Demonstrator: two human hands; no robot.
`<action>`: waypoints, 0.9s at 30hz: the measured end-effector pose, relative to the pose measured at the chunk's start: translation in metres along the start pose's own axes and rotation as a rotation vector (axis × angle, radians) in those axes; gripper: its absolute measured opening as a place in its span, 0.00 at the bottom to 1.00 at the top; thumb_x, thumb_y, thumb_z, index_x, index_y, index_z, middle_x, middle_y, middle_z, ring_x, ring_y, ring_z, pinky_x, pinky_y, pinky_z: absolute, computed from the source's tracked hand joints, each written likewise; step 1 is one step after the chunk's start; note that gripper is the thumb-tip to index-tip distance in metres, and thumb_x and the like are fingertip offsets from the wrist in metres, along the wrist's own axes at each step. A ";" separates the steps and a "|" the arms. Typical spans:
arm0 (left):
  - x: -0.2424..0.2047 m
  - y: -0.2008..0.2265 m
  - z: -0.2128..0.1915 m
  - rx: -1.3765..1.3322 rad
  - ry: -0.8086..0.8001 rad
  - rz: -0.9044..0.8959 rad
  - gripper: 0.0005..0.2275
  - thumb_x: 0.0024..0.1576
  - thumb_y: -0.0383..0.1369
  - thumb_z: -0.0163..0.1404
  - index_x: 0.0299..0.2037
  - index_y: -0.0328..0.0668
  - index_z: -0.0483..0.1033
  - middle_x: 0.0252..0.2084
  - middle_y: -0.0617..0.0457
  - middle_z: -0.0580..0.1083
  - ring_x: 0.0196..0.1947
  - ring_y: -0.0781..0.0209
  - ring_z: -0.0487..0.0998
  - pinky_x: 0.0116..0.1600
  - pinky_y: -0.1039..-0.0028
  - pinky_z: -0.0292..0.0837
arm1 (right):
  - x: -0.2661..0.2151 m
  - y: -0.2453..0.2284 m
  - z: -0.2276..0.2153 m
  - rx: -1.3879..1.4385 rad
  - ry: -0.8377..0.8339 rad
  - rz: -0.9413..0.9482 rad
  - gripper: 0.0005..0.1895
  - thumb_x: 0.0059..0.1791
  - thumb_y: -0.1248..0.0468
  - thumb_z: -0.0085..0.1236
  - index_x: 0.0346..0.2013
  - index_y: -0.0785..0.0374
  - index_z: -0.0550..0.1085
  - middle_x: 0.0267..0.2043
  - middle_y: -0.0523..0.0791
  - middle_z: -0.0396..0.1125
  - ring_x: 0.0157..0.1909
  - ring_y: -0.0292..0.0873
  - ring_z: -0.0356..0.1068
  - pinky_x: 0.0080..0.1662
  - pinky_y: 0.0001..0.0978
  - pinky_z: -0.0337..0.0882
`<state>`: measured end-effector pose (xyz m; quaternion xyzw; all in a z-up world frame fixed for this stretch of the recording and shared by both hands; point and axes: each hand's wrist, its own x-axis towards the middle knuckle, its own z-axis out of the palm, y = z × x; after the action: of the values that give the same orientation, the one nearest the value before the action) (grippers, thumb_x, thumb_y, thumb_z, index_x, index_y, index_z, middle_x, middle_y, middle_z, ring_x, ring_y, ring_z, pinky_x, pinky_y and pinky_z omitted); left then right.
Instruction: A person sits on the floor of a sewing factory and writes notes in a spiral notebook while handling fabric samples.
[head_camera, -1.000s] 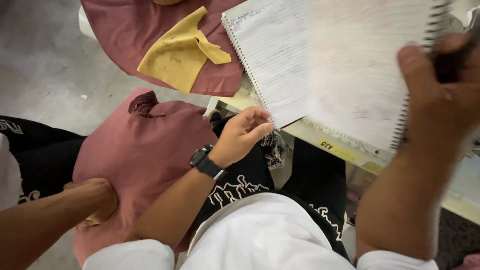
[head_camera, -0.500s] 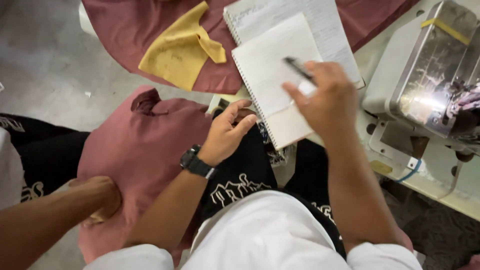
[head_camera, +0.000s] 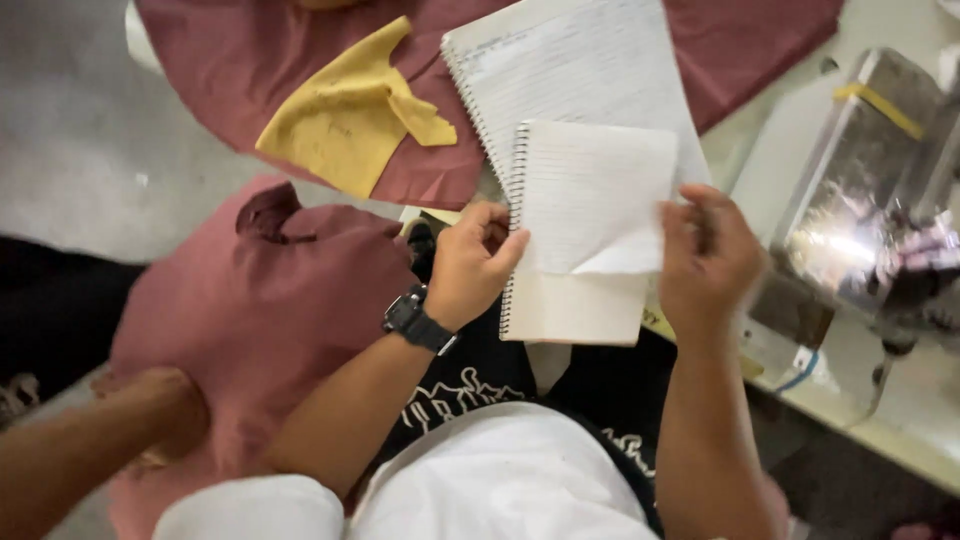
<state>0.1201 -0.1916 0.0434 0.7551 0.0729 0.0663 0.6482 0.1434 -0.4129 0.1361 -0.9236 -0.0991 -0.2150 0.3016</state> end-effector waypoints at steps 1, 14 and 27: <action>0.000 0.006 0.000 -0.048 0.010 0.048 0.08 0.55 0.32 0.57 0.40 0.40 0.75 0.27 0.55 0.78 0.24 0.67 0.75 0.30 0.78 0.72 | 0.001 -0.006 0.001 0.327 0.056 0.114 0.11 0.55 0.63 0.64 0.47 0.67 0.76 0.32 0.51 0.71 0.31 0.45 0.72 0.30 0.31 0.67; -0.011 0.055 -0.046 0.456 0.191 0.492 0.12 0.56 0.34 0.57 0.46 0.37 0.76 0.46 0.48 0.79 0.38 0.51 0.78 0.44 0.68 0.73 | 0.026 0.044 0.102 0.310 0.139 -0.607 0.58 0.56 0.80 0.65 0.80 0.38 0.35 0.48 0.56 0.68 0.37 0.45 0.67 0.35 0.31 0.68; 0.033 0.043 -0.102 0.624 0.403 0.619 0.06 0.56 0.17 0.54 0.42 0.28 0.77 0.40 0.43 0.73 0.35 0.45 0.69 0.43 0.62 0.69 | 0.023 0.007 0.098 0.947 -0.093 0.018 0.33 0.59 0.34 0.37 0.45 0.63 0.70 0.32 0.46 0.68 0.22 0.34 0.60 0.29 0.20 0.63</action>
<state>0.1336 -0.0926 0.1011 0.8719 -0.0149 0.3761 0.3133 0.1987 -0.3585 0.0721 -0.6941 -0.1915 -0.1022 0.6864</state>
